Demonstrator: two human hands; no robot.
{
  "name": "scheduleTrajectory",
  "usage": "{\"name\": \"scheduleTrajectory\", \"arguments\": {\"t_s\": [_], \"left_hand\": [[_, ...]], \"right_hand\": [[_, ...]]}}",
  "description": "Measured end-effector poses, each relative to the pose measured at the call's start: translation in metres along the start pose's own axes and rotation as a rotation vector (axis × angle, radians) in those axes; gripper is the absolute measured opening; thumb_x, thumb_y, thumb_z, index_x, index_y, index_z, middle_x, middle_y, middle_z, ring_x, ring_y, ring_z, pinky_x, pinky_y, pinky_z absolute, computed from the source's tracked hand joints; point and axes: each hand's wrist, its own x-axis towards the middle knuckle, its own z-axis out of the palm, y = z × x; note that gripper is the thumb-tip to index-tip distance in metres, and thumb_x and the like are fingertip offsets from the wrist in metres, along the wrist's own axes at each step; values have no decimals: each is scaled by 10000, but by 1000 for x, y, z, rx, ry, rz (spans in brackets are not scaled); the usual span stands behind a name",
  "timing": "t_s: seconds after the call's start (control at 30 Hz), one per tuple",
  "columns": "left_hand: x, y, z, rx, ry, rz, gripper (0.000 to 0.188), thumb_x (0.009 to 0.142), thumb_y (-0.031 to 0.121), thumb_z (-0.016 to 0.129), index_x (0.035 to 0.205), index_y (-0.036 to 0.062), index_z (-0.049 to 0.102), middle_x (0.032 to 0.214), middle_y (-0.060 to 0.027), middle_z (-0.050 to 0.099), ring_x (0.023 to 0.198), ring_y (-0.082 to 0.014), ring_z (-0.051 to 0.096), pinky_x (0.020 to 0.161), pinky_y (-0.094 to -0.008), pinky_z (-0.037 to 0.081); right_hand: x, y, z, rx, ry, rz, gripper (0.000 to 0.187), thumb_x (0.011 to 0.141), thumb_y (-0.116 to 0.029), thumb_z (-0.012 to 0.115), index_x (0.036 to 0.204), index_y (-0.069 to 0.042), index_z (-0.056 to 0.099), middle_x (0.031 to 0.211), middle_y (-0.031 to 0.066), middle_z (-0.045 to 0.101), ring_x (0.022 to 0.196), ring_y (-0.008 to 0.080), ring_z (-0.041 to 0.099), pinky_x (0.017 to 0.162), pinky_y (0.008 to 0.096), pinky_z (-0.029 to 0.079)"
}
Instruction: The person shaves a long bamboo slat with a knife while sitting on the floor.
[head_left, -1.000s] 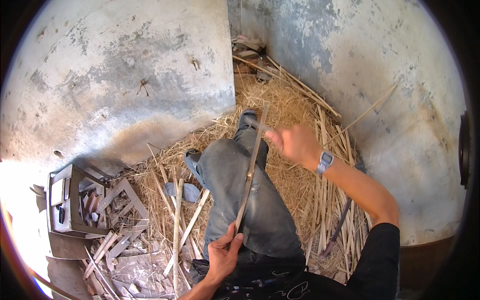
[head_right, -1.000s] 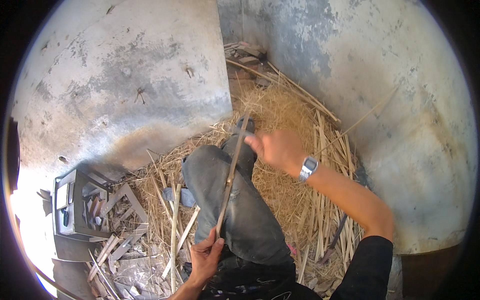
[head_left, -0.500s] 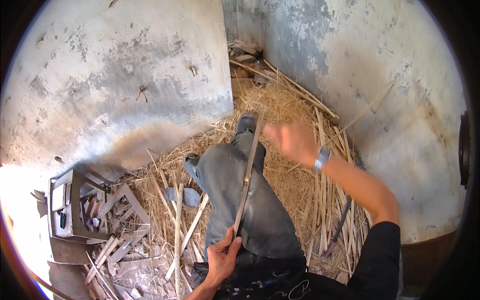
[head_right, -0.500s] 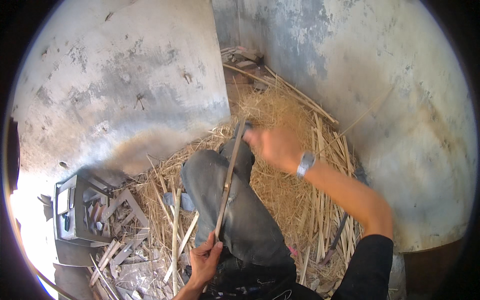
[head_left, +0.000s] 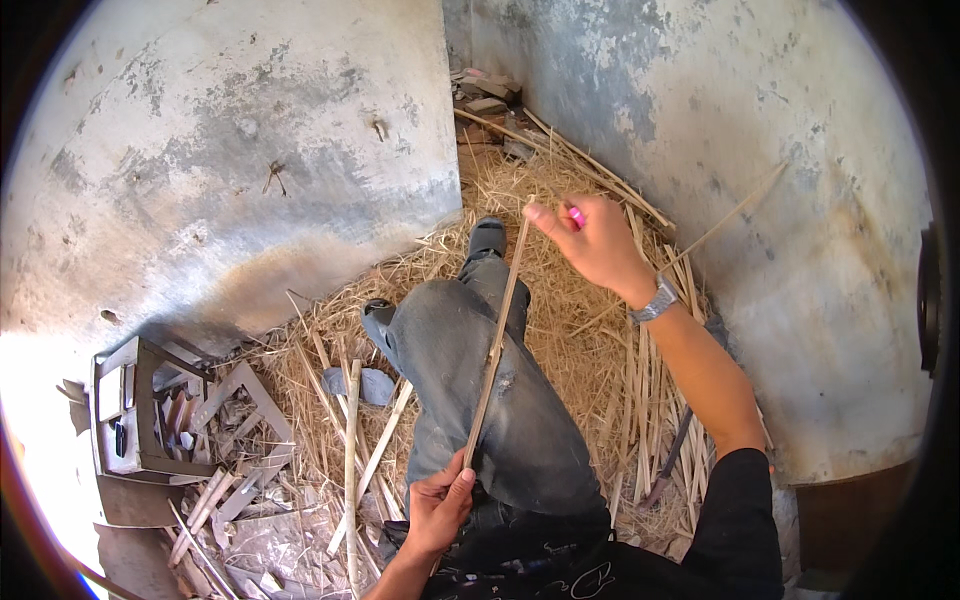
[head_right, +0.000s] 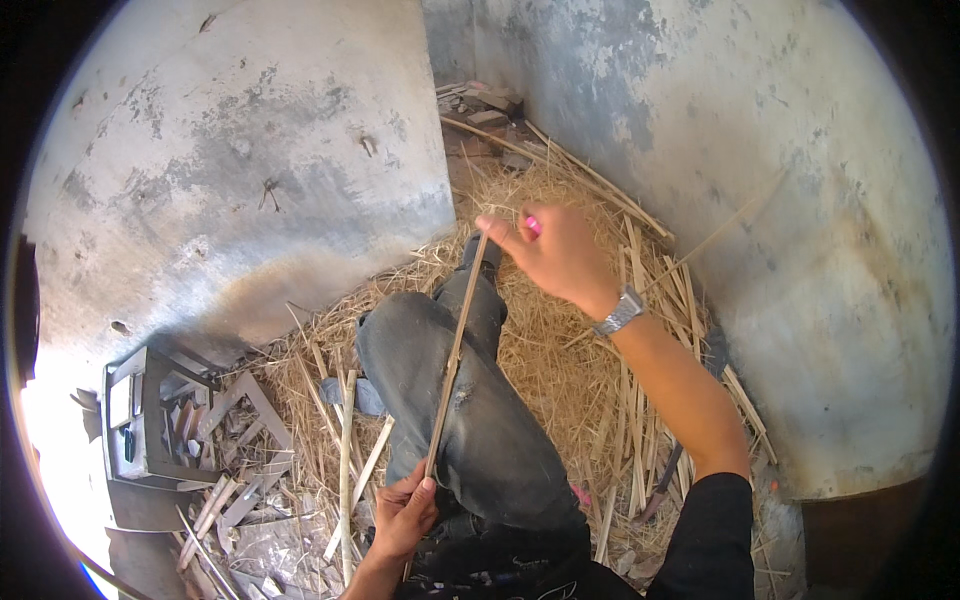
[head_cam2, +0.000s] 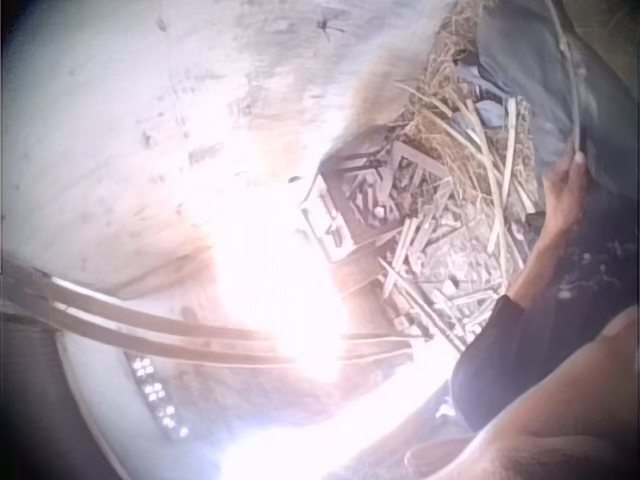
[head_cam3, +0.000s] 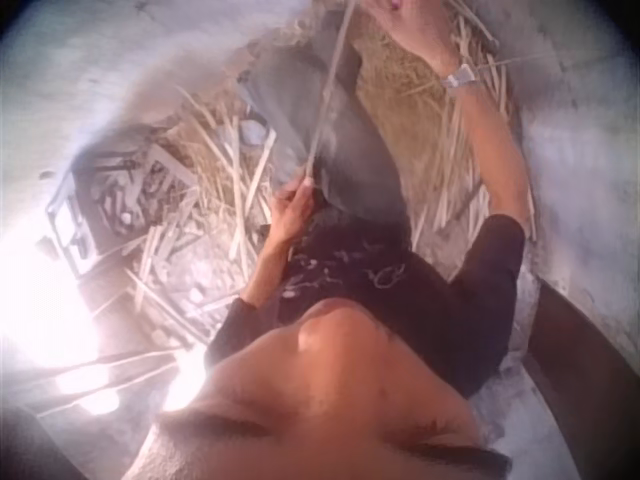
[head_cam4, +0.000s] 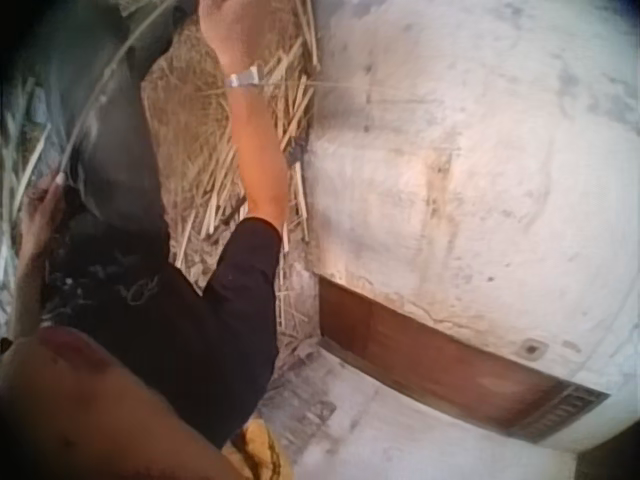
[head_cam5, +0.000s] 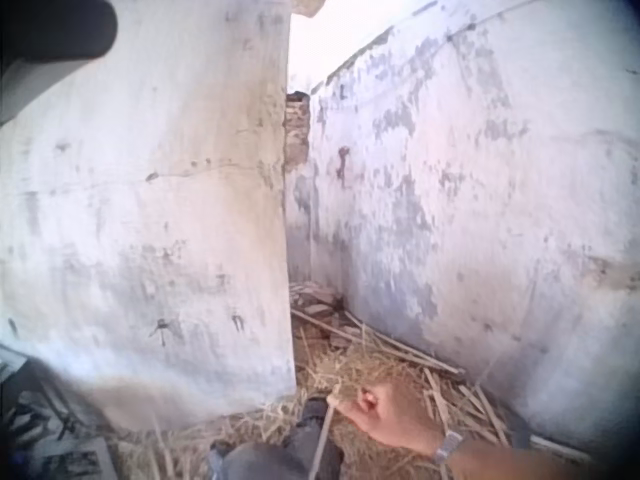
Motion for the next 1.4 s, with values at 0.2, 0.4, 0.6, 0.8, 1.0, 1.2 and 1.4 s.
{"name": "scheduleTrajectory", "arguments": {"t_s": [0.2,0.4,0.6,0.8,1.0,1.2,1.4], "left_hand": [[3,1,-1,-13,-24,-28,381,1063,127,586,1424,5,582,629,91,360,485,-18,288,431,-219,226],[3,-1,-3,-46,-43,-12,383,1057,129,600,1419,5,587,629,92,378,488,-16,298,439,-216,231],[2,-11,-3,141,40,97,421,1020,103,670,1418,-10,593,792,82,584,679,2,462,594,-179,372],[0,-12,3,236,98,176,415,1019,85,665,1411,-31,588,945,69,616,821,-8,489,752,-153,421],[-3,-16,4,259,151,120,401,1014,85,670,1381,-61,602,1020,45,657,891,-10,518,822,-160,435],[3,-12,6,390,150,254,385,1015,102,676,1350,-81,621,954,33,654,819,-2,508,750,-151,441],[6,-4,5,103,64,68,367,1027,133,671,1340,-58,642,822,80,575,733,-2,462,631,-175,388]], "right_hand": [[-16,-6,14,-21,-66,46,680,922,-607,704,571,-85,446,472,-14,368,429,123,340,429,328,275],[-44,-15,16,197,-172,98,545,1014,-477,625,712,-34,527,561,36,476,498,141,434,497,336,358],[-29,-9,-1,173,-60,-66,148,1043,-151,592,1004,-20,649,802,69,650,635,119,564,597,311,457],[-13,0,9,265,80,-170,419,949,34,645,1336,-120,690,827,79,726,639,98,591,590,280,489],[-19,9,32,165,161,-228,497,899,97,632,1329,-141,707,767,80,713,590,91,538,561,277,465],[-35,17,46,361,36,-250,516,851,122,602,1293,-113,728,774,65,710,576,112,580,563,293,495],[-65,-26,47,353,-24,-314,445,861,113,570,1200,-95,770,959,95,790,609,118,653,574,266,546]]}}
